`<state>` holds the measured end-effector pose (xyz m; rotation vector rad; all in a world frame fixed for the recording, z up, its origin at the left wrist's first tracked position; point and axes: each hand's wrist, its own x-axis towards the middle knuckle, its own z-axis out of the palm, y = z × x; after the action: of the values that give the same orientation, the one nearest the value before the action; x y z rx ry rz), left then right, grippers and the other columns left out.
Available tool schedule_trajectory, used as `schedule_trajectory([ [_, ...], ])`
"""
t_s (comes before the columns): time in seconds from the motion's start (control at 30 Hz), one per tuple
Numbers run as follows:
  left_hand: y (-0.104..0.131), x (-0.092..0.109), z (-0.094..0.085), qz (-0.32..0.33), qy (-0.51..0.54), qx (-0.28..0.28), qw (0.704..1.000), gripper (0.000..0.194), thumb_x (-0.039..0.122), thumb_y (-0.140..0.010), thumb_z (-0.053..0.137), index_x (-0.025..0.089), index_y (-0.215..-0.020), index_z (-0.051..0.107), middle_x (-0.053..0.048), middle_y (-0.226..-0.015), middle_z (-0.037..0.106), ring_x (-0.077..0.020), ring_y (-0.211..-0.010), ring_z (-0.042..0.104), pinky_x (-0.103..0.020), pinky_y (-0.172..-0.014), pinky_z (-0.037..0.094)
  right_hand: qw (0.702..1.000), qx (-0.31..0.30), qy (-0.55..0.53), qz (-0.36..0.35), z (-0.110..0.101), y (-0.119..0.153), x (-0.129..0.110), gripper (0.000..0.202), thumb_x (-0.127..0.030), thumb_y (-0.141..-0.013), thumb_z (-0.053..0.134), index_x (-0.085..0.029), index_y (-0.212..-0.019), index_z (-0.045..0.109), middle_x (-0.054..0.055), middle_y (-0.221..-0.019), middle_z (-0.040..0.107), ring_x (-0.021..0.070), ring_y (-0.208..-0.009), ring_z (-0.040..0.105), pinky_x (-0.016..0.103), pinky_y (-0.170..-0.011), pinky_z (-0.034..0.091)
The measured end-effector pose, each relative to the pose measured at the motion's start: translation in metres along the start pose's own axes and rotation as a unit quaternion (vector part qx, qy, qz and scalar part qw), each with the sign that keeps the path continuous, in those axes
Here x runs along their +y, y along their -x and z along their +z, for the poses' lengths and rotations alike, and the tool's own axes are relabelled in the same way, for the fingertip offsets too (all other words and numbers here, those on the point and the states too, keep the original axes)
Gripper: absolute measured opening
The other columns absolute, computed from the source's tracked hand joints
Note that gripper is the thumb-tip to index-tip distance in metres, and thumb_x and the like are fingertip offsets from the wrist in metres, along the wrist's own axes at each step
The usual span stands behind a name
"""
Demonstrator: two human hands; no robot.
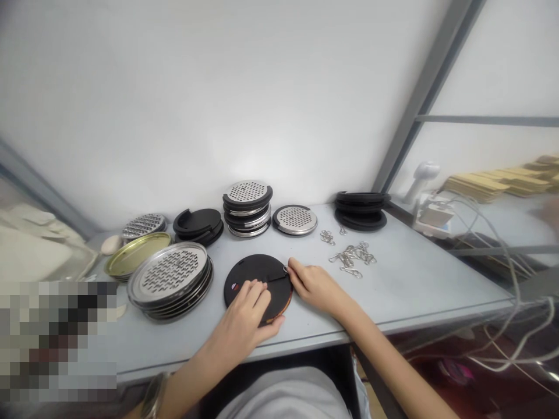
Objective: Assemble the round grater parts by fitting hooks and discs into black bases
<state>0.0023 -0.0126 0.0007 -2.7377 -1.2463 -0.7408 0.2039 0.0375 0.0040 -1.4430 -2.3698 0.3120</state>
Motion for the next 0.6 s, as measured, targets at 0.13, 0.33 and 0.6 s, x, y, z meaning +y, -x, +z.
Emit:
schedule_trajectory([
  [0.13,-0.0006,0.0005,-0.0008,-0.001,0.005,0.002,1.0,0.029,0.031,-0.079,0.067,0.017,-0.097,0.05,-0.009,-0.103,0.057,-0.0285,-0.107,0.053,-0.047,-0.094,0.047,1.0,0.002,-0.007,0.005,0.0007,-0.0008,-0.0004,0.022,-0.03,-0.098,0.026,-0.022,-0.085,0.044,-0.004,-0.053,0.048,0.0153,-0.046,0.047,0.025,-0.051,0.028],
  [0.33,-0.0001,0.001,-0.0019,-0.003,0.0,0.002,1.0,0.03,0.031,-0.079,0.067,0.018,-0.099,0.049,-0.009,-0.105,0.057,-0.0289,-0.107,0.053,-0.048,-0.093,0.048,1.0,-0.004,-0.017,0.019,-0.0021,-0.0016,-0.0025,0.027,-0.03,-0.098,0.026,-0.022,-0.08,0.045,-0.003,-0.053,0.046,0.0147,-0.047,0.045,0.025,-0.052,0.028],
  [0.6,0.0007,-0.0006,0.0017,0.001,0.001,0.002,1.0,0.03,0.032,-0.08,0.065,0.016,-0.099,0.049,-0.01,-0.104,0.056,-0.0302,-0.107,0.052,-0.048,-0.094,0.047,0.999,-0.02,-0.041,0.027,-0.0053,-0.0018,-0.005,0.033,-0.031,-0.098,0.026,-0.022,-0.069,0.04,-0.002,-0.054,0.047,0.0134,-0.048,0.043,0.024,-0.053,0.03],
])
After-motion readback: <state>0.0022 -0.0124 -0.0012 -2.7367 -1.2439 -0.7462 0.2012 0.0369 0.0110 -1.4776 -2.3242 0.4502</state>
